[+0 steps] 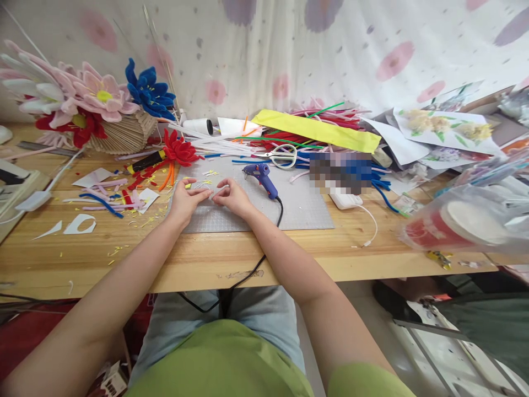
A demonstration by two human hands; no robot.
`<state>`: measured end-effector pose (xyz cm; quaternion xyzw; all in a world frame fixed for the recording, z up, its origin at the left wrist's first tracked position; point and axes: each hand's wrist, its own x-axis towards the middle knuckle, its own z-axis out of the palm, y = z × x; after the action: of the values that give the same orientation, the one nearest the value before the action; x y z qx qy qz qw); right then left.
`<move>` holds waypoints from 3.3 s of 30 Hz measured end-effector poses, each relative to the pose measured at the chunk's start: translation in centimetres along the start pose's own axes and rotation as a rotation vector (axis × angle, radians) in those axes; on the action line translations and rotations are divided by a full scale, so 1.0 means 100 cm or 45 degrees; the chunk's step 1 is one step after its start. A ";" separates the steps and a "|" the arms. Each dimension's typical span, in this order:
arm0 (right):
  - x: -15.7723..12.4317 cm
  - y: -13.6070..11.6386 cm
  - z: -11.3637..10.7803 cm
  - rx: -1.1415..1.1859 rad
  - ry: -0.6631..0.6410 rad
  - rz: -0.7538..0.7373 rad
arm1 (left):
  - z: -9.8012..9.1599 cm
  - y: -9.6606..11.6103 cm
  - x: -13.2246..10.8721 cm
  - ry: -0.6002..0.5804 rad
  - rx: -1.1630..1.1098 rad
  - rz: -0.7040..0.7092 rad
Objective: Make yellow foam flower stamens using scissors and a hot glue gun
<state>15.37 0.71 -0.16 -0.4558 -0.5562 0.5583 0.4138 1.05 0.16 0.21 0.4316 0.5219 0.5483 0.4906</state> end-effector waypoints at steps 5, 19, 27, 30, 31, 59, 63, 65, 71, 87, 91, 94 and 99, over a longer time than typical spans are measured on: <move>0.003 0.009 -0.009 -0.233 0.098 -0.096 | -0.009 0.007 0.008 0.096 0.035 0.077; 0.001 0.013 -0.027 -0.478 0.290 -0.225 | -0.005 0.047 0.037 0.042 0.173 0.069; 0.001 0.011 -0.023 -0.348 0.312 -0.182 | 0.014 0.029 0.021 0.031 -0.030 -0.110; 0.001 0.005 -0.017 -0.240 0.305 -0.197 | 0.017 0.017 0.013 0.038 -0.181 -0.113; 0.001 0.003 -0.015 -0.217 0.296 -0.213 | 0.018 0.014 0.011 0.048 -0.203 -0.109; 0.066 -0.012 0.004 -1.416 0.049 -0.365 | -0.024 0.019 0.032 0.278 -0.222 0.063; 0.065 -0.012 -0.001 -1.425 0.020 -0.389 | -0.025 0.017 0.033 0.283 -0.138 0.108; 0.064 -0.013 -0.004 -1.383 0.023 -0.371 | -0.026 0.015 0.033 0.260 -0.098 0.111; 0.048 -0.020 -0.016 -1.104 0.198 -0.308 | -0.029 0.015 0.030 0.078 0.042 0.073; -0.005 0.006 -0.049 -0.675 0.034 -0.186 | -0.059 0.033 0.025 -0.080 0.278 -0.202; -0.001 0.013 -0.052 -0.605 0.033 -0.156 | -0.071 0.049 0.017 -0.120 0.329 -0.283; 0.002 0.018 -0.051 -0.592 0.033 -0.169 | -0.079 0.059 0.016 -0.111 0.570 -0.341; 0.003 0.021 -0.051 -0.576 0.034 -0.165 | -0.083 0.055 0.025 0.008 0.917 0.114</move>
<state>20.35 2.13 -2.06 -0.5076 -0.6898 0.3854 0.3435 -7.99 1.55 4.86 0.5975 0.6636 0.3516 0.2811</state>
